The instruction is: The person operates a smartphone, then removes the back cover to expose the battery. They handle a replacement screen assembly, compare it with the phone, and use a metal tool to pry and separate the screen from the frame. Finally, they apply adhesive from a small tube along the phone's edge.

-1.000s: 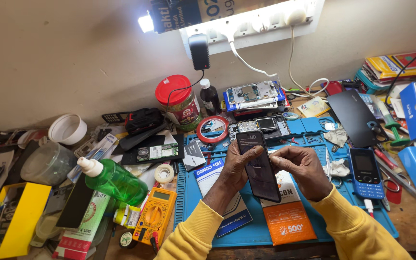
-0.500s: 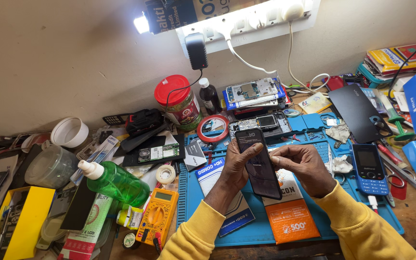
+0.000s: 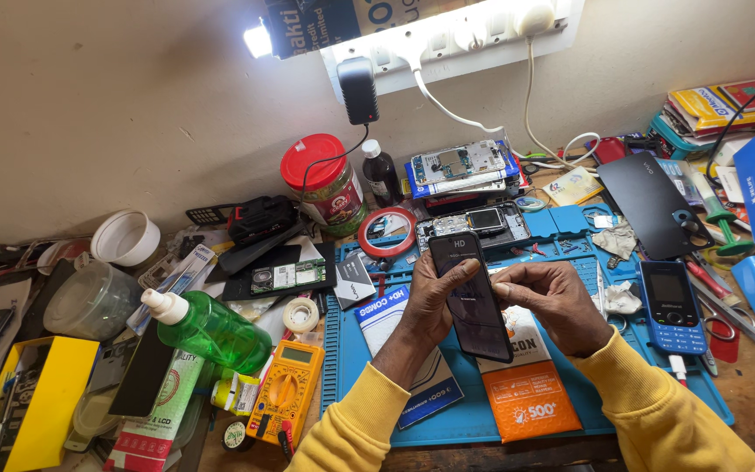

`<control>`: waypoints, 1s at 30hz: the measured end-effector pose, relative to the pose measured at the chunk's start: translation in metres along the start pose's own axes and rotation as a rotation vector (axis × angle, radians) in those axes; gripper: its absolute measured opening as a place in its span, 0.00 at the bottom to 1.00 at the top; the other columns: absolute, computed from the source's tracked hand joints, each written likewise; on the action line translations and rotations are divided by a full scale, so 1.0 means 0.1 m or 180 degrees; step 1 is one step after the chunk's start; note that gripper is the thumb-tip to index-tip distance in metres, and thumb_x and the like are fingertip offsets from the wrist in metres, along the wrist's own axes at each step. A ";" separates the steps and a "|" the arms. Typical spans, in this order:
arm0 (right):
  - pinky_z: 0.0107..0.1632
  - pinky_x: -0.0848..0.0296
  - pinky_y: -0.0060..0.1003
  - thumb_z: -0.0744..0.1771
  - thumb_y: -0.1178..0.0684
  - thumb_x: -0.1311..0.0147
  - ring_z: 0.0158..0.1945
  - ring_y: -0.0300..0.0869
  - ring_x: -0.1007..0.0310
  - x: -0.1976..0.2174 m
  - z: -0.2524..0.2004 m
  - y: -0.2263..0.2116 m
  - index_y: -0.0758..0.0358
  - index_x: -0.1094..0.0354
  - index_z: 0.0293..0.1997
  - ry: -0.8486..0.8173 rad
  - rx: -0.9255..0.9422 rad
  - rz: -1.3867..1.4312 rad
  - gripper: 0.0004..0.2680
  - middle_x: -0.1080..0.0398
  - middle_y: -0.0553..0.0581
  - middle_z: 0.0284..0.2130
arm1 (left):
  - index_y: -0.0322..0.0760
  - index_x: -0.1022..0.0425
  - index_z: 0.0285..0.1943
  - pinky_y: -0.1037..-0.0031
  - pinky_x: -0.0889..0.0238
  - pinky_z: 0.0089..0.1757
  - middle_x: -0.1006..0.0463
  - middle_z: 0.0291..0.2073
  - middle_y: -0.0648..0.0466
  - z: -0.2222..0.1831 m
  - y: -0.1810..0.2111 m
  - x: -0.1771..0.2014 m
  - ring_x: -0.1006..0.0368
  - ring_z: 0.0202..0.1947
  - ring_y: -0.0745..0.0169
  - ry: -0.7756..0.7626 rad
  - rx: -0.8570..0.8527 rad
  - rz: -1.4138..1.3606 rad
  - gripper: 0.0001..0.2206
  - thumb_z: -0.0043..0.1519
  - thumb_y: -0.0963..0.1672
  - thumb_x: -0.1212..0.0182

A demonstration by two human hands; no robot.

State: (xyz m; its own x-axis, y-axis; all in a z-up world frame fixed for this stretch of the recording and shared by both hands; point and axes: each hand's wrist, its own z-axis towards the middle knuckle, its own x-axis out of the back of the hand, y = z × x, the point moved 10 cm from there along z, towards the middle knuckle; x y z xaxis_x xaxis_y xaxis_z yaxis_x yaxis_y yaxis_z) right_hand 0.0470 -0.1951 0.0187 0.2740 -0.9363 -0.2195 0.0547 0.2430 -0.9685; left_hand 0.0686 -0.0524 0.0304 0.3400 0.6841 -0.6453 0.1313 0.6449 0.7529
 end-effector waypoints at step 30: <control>0.43 0.20 0.33 0.65 0.59 0.39 0.39 0.37 0.20 -0.07 -0.02 -0.20 0.73 0.25 0.50 0.0495 0.0172 -0.0592 0.11 0.19 0.61 0.39 | 0.42 0.61 0.79 0.70 0.38 0.64 0.41 0.70 0.44 -0.07 0.30 -0.09 0.38 0.69 0.56 0.0644 -0.0719 0.1116 0.40 0.63 0.45 0.36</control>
State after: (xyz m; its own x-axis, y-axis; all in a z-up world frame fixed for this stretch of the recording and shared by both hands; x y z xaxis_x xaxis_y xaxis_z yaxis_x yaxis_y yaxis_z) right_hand 0.0422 -0.1944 0.0395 0.1037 -0.9929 -0.0577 0.1426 0.0722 -0.9871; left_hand 0.0629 -0.0366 0.0573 0.1361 0.9124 -0.3859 -0.1730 0.4054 0.8976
